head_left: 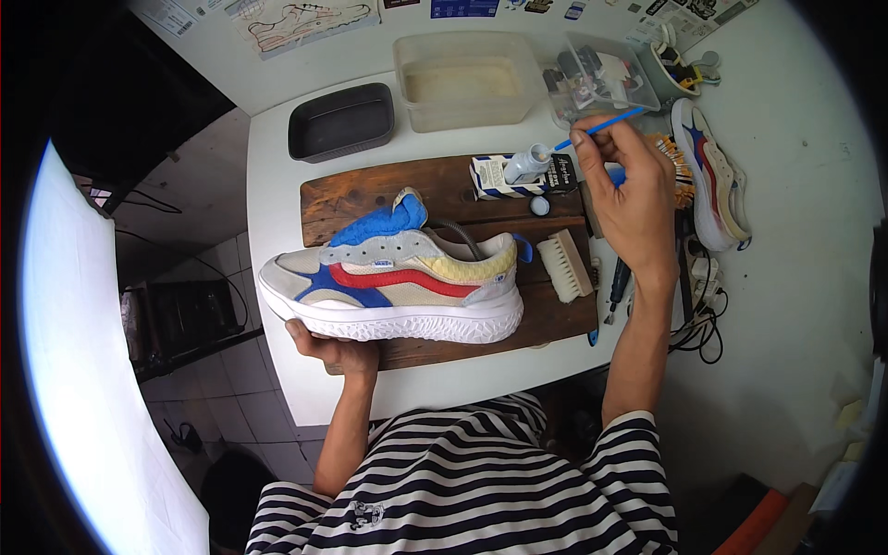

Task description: Applying a liquid substance with a small brush to the midsole and heel of a sneaker for customization or repair.

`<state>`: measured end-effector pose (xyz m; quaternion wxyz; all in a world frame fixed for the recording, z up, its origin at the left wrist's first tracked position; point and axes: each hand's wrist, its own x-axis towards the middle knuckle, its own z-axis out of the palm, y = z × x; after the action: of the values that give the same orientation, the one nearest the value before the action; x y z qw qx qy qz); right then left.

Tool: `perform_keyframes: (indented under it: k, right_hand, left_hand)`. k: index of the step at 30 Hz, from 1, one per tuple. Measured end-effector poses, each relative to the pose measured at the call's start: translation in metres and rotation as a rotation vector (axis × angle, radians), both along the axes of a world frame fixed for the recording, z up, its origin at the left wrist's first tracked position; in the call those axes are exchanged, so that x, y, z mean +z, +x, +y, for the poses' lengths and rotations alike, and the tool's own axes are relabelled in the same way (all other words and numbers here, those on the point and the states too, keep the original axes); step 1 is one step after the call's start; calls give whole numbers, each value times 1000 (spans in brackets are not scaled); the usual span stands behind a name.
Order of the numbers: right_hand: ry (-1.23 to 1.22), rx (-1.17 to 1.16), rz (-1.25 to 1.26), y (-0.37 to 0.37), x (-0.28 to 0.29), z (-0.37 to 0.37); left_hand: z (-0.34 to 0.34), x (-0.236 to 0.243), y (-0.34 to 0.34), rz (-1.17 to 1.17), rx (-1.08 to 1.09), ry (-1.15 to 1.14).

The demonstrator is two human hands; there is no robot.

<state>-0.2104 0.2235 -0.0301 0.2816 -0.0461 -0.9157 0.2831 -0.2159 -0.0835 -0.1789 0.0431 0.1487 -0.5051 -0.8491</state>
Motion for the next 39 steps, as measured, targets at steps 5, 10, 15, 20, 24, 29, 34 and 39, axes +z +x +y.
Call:
perform_keyframes:
  k: [5, 10, 15, 20, 24, 29, 34, 39]
  right_hand:
    - [-85, 24, -75, -11, -16, 5]
    - [-97, 34, -111, -14, -20, 7]
    - [-135, -62, 18, -3, -11, 10]
    - [-273, -69, 95, 1, -23, 17]
    - [-340, -62, 76, 0, -27, 16]
    - [-299, -97, 73, -1, -27, 17]
    - [-290, -112, 96, 2, -23, 18]
    - [-362, -113, 111, 5, -21, 16]
  left_hand:
    - [0, -1, 0, 1, -11, 13]
    - [3, 3, -1, -16, -21, 30]
    - [1, -3, -1, -3, 21, -25]
    - [-1, -2, 1, -43, -4, 39]
    - [0, 0, 1, -45, -36, 48]
    - [2, 2, 0, -29, 28, 32]
    - [2, 2, 0, -20, 18, 58]
    - [2, 0, 0, 9, 34, -26]
